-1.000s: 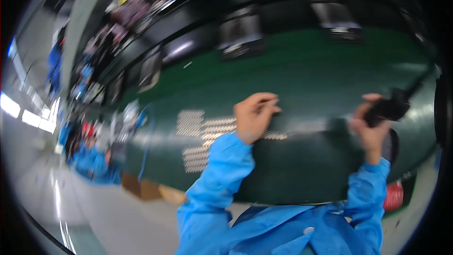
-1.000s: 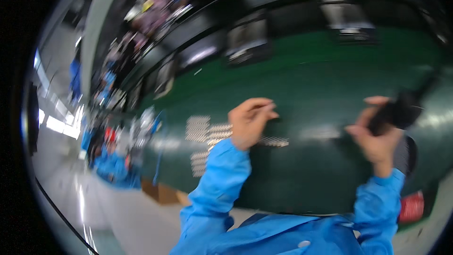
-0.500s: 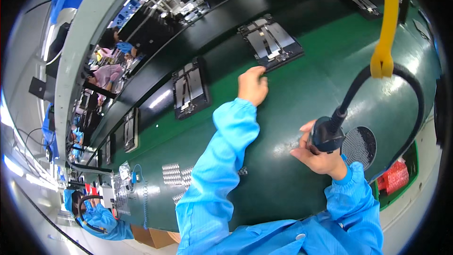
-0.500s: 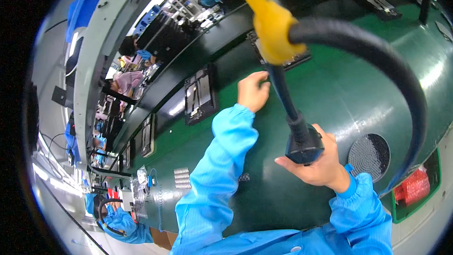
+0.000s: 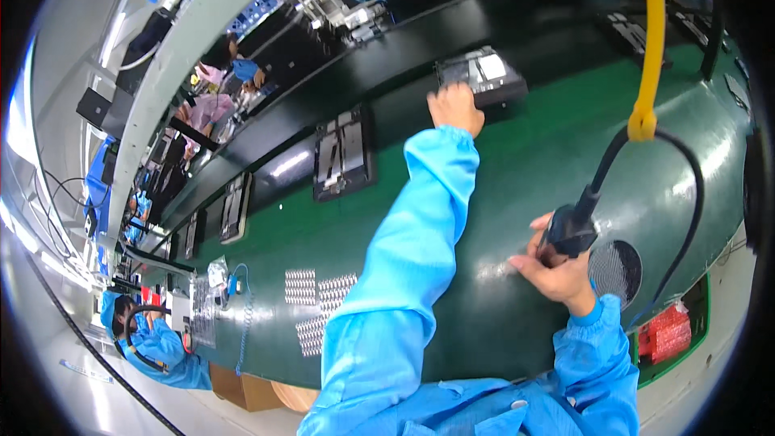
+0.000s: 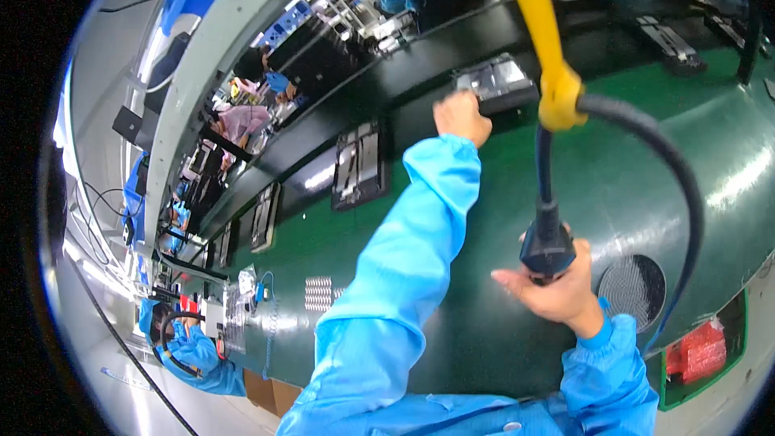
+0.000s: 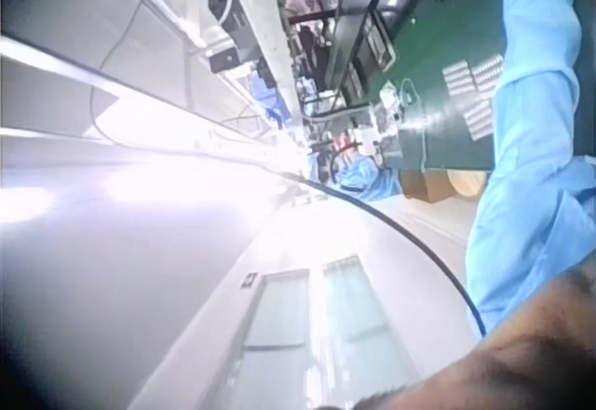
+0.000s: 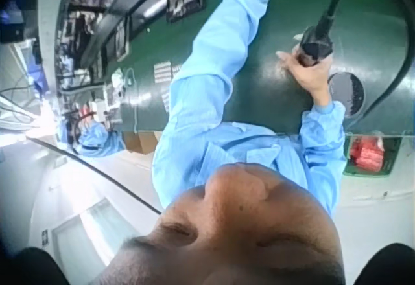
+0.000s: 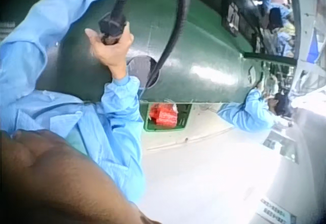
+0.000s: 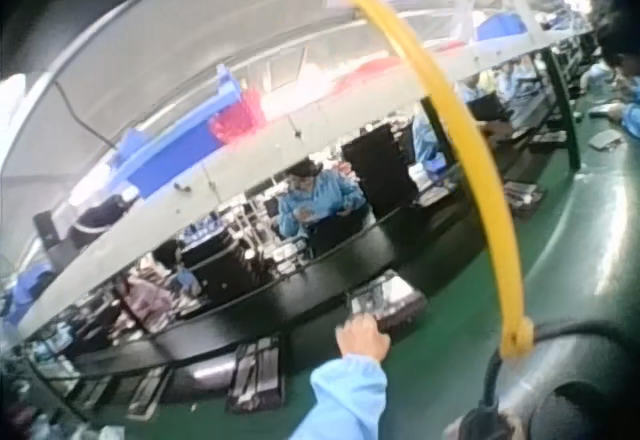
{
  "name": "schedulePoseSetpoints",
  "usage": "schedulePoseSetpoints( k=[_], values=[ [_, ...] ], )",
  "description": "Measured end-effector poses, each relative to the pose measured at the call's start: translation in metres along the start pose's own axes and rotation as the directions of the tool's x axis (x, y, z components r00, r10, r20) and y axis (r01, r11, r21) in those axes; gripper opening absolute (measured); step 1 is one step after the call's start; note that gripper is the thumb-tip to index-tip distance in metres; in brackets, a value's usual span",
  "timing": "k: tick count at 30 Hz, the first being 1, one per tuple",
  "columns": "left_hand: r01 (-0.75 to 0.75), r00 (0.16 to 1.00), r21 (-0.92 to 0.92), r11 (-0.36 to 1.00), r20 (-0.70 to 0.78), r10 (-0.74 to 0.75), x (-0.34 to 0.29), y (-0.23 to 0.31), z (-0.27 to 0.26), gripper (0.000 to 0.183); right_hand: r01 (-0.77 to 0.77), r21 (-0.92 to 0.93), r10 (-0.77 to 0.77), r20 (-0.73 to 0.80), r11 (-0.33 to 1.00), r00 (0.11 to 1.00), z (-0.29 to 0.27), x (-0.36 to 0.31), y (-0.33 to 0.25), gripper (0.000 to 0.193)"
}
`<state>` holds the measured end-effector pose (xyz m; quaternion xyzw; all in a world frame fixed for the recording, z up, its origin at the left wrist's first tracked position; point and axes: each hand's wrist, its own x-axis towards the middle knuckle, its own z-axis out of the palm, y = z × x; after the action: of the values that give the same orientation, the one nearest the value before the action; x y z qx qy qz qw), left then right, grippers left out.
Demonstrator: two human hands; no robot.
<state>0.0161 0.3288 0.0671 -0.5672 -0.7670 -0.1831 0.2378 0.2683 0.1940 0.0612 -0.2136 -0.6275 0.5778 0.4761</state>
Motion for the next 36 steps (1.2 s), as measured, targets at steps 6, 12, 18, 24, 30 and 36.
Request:
schedulePoseSetpoints(
  k=[6,12,18,24,30,36],
  values=[
    [-0.306,0.950,-0.339,0.890,-0.166,0.263,-0.092,0.012,-0.051,0.047,0.107,-0.047,-0.110,-0.069,0.993,0.991,-0.038,0.014,-0.001,0.040],
    [-0.274,0.887,-0.529,0.803,0.183,0.423,-0.220,0.028,-0.101,0.065,0.236,0.007,-0.215,-0.384,0.972,0.898,-0.070,0.028,-0.023,0.029],
    [-0.305,0.838,-0.511,0.804,0.256,0.481,-0.295,0.038,-0.125,0.057,0.221,-0.021,-0.210,-0.404,0.975,0.890,-0.102,0.034,-0.006,0.026],
    [-0.228,0.799,-0.647,0.728,0.303,0.519,-0.306,0.036,-0.127,0.052,0.228,-0.126,-0.259,-0.389,0.966,0.884,-0.107,0.018,-0.004,0.025],
    [-0.145,0.856,-0.674,0.724,0.282,0.434,-0.285,0.059,-0.117,0.044,0.224,-0.154,-0.266,-0.366,0.962,0.892,-0.114,0.021,0.002,0.027],
    [-0.162,0.871,-0.635,0.755,0.267,0.412,-0.277,0.085,-0.110,0.035,0.147,-0.139,-0.184,-0.304,0.979,0.935,-0.127,0.019,0.006,0.036]
  ],
)
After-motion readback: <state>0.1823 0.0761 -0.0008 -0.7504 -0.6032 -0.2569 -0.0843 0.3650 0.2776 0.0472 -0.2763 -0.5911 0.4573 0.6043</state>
